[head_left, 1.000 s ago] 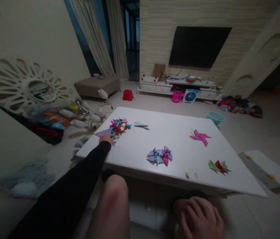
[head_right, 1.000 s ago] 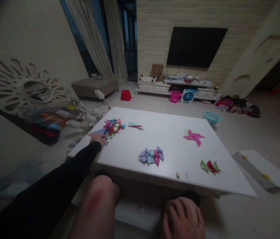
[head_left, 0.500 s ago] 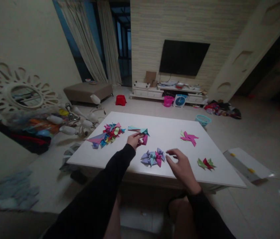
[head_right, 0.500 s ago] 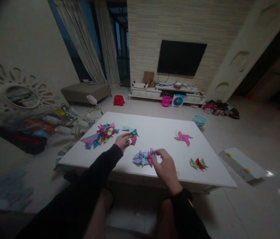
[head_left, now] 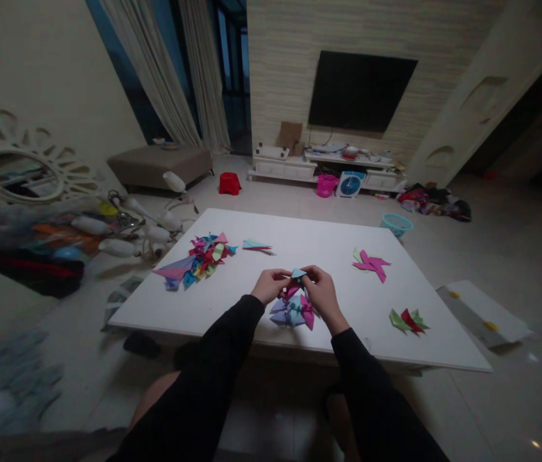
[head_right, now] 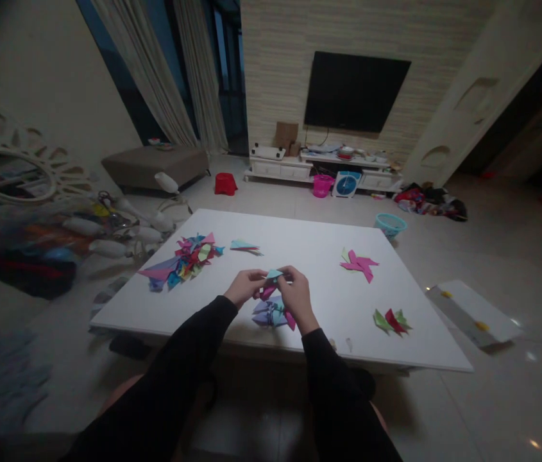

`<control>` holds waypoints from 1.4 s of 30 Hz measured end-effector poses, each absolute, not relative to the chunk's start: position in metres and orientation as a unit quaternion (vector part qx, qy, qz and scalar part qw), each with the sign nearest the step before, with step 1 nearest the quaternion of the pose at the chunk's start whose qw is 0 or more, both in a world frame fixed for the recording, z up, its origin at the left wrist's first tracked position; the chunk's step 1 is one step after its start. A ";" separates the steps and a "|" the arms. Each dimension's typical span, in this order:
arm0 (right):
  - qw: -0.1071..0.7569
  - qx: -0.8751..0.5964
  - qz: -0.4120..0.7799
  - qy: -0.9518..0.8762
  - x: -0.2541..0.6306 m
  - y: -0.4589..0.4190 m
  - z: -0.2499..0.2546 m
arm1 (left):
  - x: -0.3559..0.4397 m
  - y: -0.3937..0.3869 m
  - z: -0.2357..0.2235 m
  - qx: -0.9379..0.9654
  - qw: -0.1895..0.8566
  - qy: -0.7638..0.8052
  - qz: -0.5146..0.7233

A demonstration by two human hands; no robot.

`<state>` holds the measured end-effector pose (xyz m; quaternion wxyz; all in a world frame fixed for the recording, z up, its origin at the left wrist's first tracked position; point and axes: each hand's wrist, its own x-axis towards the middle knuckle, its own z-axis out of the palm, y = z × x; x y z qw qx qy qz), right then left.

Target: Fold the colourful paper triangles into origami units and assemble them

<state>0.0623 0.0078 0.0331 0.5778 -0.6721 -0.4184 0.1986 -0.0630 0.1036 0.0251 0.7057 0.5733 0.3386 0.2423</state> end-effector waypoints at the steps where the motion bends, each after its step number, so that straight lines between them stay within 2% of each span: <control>1: 0.584 -0.678 0.190 -0.405 0.066 0.009 0.034 | -0.063 0.105 0.026 0.581 0.703 0.336 0.237; 9: 0.620 -0.666 0.202 -0.363 0.079 0.007 0.021 | -0.062 0.093 0.027 0.631 0.679 0.323 0.189; 18: 0.557 -0.695 0.218 -0.400 0.078 -0.001 0.016 | -0.059 0.077 0.022 0.606 0.685 0.332 0.231; 23: 0.564 -0.686 0.238 -0.394 0.074 0.001 0.021 | -0.057 0.079 0.021 0.614 0.664 0.335 0.265; 33: 0.549 -0.698 0.122 -0.444 0.077 0.003 0.017 | -0.053 0.084 0.012 0.674 0.576 0.357 0.293; 42: 0.456 -0.758 0.039 -0.465 0.128 -0.021 0.013 | -0.061 0.086 0.015 0.750 0.492 0.345 0.279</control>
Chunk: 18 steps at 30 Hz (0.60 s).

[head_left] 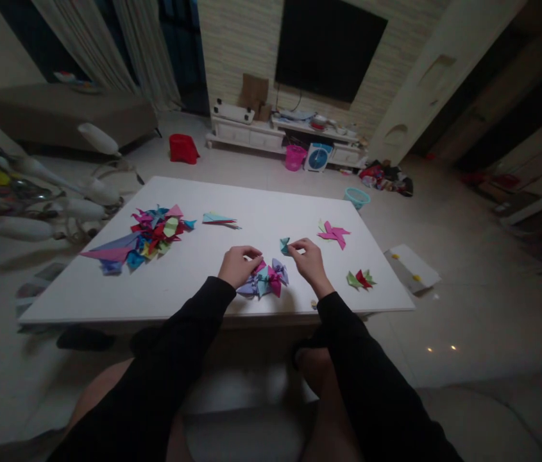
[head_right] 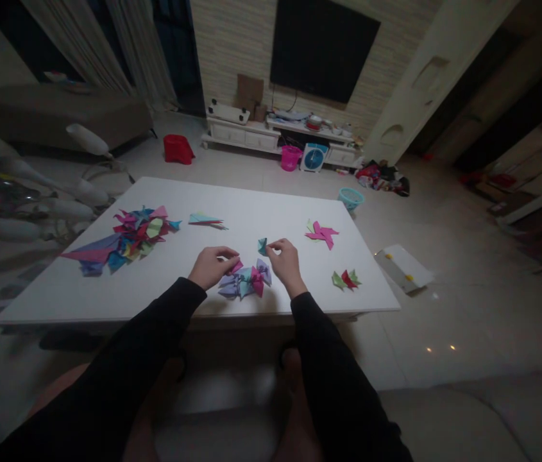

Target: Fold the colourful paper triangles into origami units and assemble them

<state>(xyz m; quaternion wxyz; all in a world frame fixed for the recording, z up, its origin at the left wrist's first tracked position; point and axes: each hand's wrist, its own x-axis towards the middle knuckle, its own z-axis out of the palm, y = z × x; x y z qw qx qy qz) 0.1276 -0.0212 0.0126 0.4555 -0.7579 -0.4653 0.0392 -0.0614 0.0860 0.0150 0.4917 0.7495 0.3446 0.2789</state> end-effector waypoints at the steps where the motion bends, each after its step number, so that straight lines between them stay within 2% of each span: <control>1: 0.440 -0.772 0.028 -0.457 0.142 -0.029 0.011 | -0.062 0.086 0.016 0.753 0.485 0.345 0.279; 6: 0.345 -0.873 -0.005 -0.344 0.229 -0.094 -0.004 | -0.064 0.087 0.022 0.754 0.487 0.343 0.276; 9: 0.245 -0.929 0.013 -0.276 0.268 -0.147 -0.014 | -0.063 0.089 0.025 0.751 0.488 0.338 0.290; 13: 0.178 -0.947 0.057 -0.260 0.293 -0.199 -0.024 | -0.059 0.091 0.027 0.744 0.496 0.336 0.295; 18: 0.105 -0.957 0.098 -0.251 0.303 -0.218 -0.038 | -0.054 0.090 0.025 0.740 0.511 0.350 0.261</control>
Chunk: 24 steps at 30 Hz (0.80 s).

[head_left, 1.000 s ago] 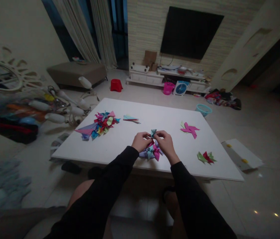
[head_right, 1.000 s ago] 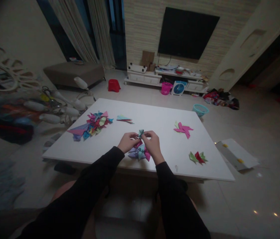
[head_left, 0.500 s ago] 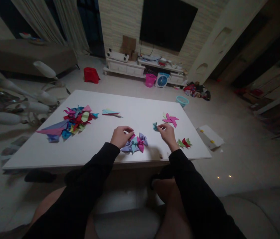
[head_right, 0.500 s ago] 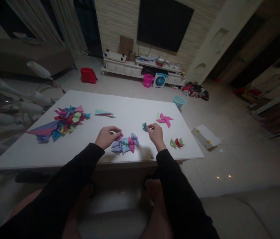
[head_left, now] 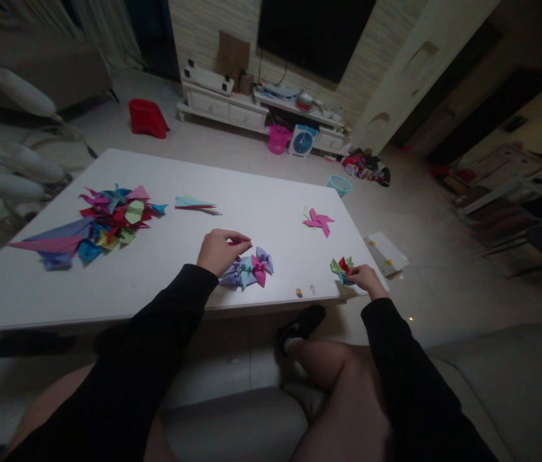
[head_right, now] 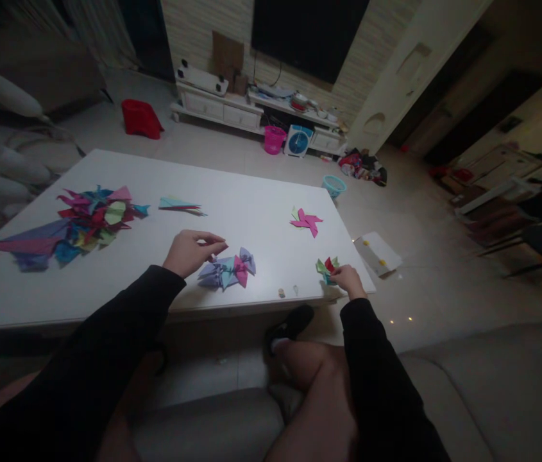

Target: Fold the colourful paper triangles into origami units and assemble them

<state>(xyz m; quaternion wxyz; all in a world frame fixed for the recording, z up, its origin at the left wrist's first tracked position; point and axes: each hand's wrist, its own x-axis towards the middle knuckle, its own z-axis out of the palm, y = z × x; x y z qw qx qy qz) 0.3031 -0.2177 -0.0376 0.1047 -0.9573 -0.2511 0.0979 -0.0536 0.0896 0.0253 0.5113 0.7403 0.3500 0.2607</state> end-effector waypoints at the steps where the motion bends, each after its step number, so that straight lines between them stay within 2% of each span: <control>1: 0.096 -0.959 0.098 -0.249 0.304 -0.218 -0.041 | -0.053 0.089 0.025 0.741 0.511 0.352 0.257; 8: 0.074 -0.973 0.047 -0.213 0.301 -0.213 -0.050 | -0.057 0.089 0.027 0.745 0.511 0.356 0.240; 16: 0.127 -0.970 -0.017 -0.208 0.280 -0.179 -0.021 | -0.065 0.089 0.029 0.759 0.489 0.351 0.250; 19: 0.201 -0.946 -0.025 -0.253 0.257 -0.149 -0.004 | -0.064 0.086 0.029 0.774 0.480 0.331 0.246; 22: 0.352 -0.874 0.003 -0.335 0.217 -0.115 0.013 | -0.060 0.081 0.028 0.796 0.460 0.309 0.244; 24: 0.409 -0.825 0.010 -0.390 0.183 -0.096 0.023 | -0.057 0.077 0.028 0.812 0.442 0.295 0.241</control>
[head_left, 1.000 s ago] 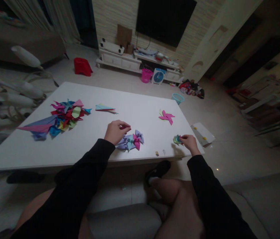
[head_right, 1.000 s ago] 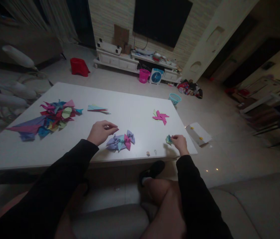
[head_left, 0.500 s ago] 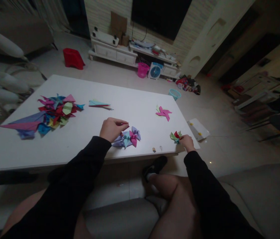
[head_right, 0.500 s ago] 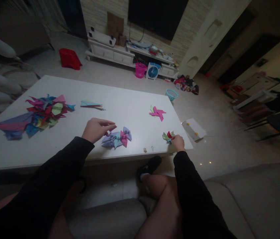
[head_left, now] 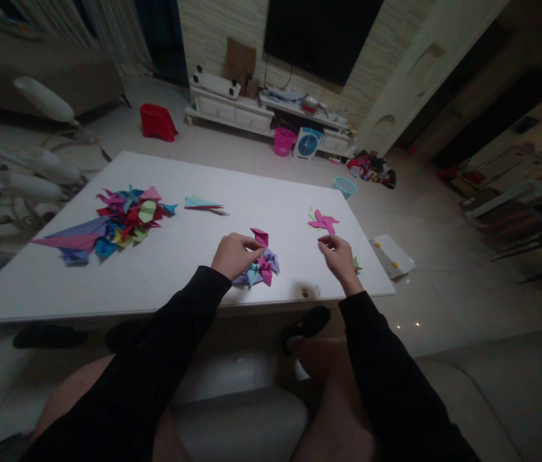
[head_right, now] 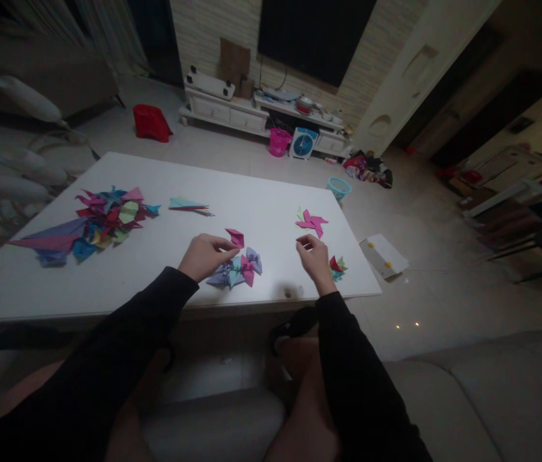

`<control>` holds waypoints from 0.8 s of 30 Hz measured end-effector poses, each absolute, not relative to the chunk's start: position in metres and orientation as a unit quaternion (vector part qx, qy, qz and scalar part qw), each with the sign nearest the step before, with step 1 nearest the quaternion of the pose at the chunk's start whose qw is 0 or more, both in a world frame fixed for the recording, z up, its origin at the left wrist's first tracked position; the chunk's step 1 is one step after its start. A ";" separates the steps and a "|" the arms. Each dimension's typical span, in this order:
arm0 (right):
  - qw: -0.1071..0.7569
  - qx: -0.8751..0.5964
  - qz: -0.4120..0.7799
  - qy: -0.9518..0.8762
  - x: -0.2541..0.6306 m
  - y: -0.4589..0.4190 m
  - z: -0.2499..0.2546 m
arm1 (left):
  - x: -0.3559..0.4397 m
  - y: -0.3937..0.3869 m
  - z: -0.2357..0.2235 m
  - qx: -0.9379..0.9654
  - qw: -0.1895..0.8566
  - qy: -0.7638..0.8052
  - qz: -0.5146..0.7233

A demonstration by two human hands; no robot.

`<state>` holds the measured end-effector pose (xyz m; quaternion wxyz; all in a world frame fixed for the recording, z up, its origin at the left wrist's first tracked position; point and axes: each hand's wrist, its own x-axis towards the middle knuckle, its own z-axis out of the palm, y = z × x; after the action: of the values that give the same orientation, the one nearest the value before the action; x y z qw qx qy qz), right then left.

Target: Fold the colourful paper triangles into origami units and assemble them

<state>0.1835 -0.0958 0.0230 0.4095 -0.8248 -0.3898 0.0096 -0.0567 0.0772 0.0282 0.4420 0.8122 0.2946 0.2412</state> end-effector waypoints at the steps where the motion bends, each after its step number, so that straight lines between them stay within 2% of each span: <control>1: 0.425 -0.803 0.015 -0.418 0.167 -0.087 0.027 | -0.055 0.075 0.029 0.821 0.432 0.288 0.238; 6: 0.450 -0.739 0.025 -0.501 0.109 -0.059 0.039 | -0.052 0.066 0.033 0.860 0.375 0.268 0.216; 14: 0.499 -0.703 0.030 -0.505 0.098 -0.050 0.039 | -0.053 0.067 0.035 0.913 0.281 0.240 0.174; 18: 0.466 -0.692 0.063 -0.548 0.099 -0.053 0.036 | -0.054 0.068 0.036 0.935 0.226 0.229 0.150; 24: 0.408 -0.697 0.052 -0.587 0.102 -0.054 0.029 | -0.055 0.066 0.036 0.936 0.210 0.235 0.154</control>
<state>0.1017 -0.0537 0.0286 0.4083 -0.6970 -0.5872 0.0520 -0.0546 0.0659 0.0360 0.2099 0.9364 0.2355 0.1539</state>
